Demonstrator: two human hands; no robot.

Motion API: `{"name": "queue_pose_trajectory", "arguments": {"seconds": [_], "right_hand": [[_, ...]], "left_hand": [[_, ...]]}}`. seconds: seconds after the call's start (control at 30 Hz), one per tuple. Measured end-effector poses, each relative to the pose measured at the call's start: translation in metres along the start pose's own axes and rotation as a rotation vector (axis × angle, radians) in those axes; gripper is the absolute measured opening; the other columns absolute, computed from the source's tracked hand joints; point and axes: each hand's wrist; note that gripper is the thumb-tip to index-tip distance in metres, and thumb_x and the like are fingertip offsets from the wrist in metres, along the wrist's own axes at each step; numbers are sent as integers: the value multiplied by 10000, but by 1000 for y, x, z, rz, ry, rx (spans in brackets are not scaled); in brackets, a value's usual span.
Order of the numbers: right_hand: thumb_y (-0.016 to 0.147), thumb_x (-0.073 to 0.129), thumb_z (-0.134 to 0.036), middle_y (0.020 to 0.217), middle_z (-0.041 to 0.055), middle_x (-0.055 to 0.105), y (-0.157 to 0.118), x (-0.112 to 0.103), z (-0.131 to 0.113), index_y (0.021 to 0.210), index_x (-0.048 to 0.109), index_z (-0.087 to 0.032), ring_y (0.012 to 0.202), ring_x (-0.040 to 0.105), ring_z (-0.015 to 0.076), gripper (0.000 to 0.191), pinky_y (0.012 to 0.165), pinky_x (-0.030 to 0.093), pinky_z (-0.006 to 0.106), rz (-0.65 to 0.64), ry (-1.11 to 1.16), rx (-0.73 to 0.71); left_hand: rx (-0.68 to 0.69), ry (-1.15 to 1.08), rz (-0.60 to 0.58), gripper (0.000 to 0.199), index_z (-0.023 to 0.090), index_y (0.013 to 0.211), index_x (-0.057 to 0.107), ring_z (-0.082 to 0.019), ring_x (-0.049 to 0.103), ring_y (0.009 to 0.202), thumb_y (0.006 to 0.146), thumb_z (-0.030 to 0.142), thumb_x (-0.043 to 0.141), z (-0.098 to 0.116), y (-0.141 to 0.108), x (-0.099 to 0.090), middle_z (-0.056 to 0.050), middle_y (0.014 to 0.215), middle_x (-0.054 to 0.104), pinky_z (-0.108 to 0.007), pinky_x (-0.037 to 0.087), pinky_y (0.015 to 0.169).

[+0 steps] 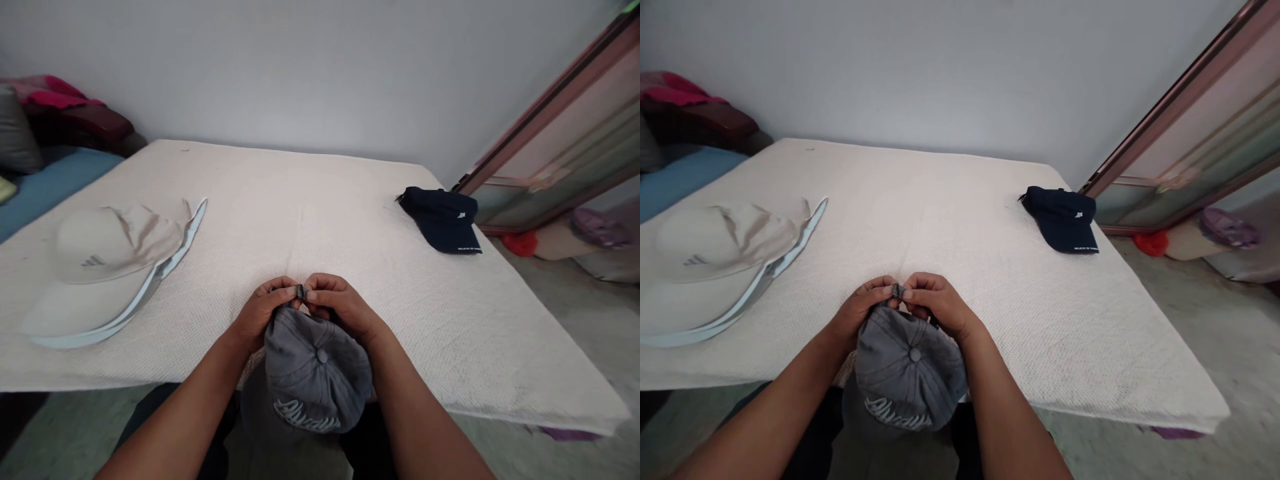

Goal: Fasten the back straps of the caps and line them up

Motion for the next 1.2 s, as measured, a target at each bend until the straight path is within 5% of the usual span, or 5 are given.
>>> {"name": "queue_pose_trajectory", "arguments": {"seconds": [0.4,0.73,1.2], "right_hand": [[755,674,-280,645,-18,590,-3,-4,-2,785,571,-158,442,349,36,162,419,220,183,-90,5,-35],[756,677,-277,743,-8,635,-2,-3,-4,1037,540,-203,430,353,37,321,414,260,184,-170,-16,-62],[742,663,-270,700,-12,625,-7,-2,-11,861,569,-176,504,403,58,179,454,295,183,-120,-194,-95]], "left_hand": [[-70,42,-30,155,144,663,593,-49,442,419,735,255,674,1,-3,-3,33,563,559,-161,346,411],[-96,21,-21,144,136,681,613,-70,484,453,712,250,695,-1,-2,-2,21,564,559,-185,389,453],[-153,165,43,135,148,707,626,-91,499,481,694,251,711,-1,-7,0,16,592,578,-189,373,461]]}}
Point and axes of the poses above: each hand's wrist, its own y-axis towards the middle knuckle, its own x-axis out of the palm, z = x × y
